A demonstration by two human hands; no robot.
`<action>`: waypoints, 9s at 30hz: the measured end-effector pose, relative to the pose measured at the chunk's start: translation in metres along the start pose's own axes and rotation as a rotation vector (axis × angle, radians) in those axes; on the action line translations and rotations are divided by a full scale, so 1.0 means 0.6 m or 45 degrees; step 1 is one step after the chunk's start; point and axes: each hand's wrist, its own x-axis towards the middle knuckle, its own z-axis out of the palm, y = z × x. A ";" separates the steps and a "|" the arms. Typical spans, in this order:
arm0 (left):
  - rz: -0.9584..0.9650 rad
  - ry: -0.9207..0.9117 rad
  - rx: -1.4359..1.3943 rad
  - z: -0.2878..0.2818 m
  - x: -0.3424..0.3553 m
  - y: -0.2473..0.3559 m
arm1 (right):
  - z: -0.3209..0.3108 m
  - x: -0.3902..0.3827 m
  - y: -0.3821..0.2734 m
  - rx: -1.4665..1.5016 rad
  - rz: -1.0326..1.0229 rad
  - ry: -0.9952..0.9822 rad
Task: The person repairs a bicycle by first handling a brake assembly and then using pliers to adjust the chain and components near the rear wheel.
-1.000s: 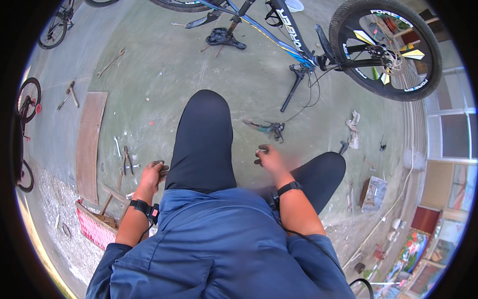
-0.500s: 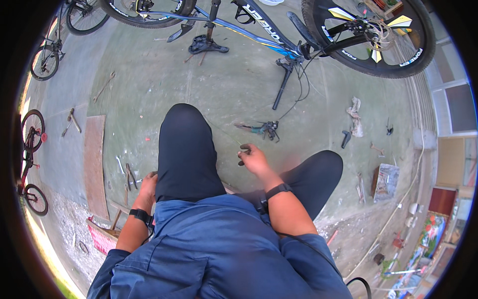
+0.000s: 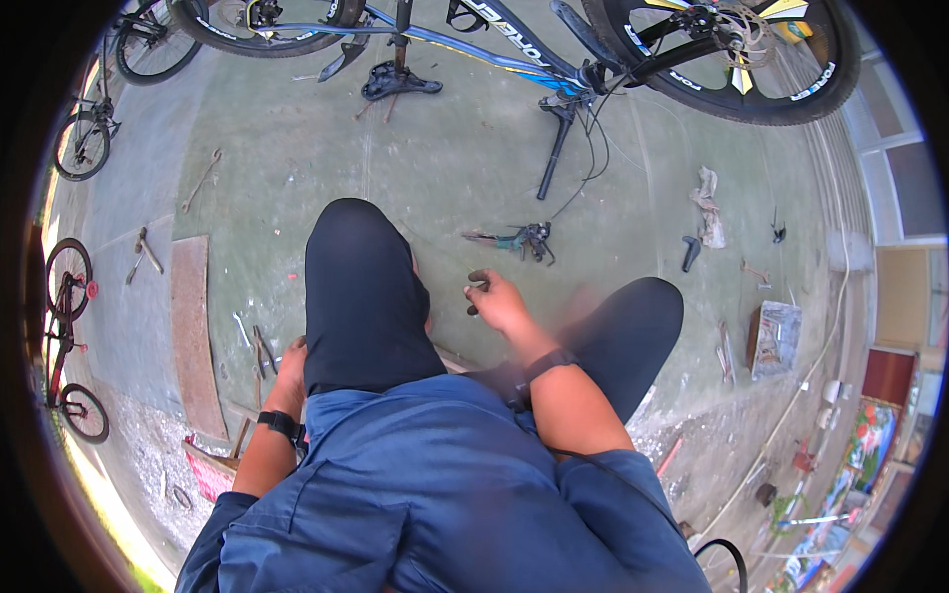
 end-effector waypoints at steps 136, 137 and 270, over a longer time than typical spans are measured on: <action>0.301 0.512 -0.374 -0.296 0.152 0.019 | 0.190 0.143 -0.212 -0.449 0.243 -0.243; 0.408 0.427 -0.318 -0.281 0.123 0.070 | 0.196 0.138 -0.236 -0.419 0.191 -0.262; -0.450 -0.346 0.484 1.800 -0.547 0.748 | -1.841 0.650 -1.103 -0.614 0.371 -0.315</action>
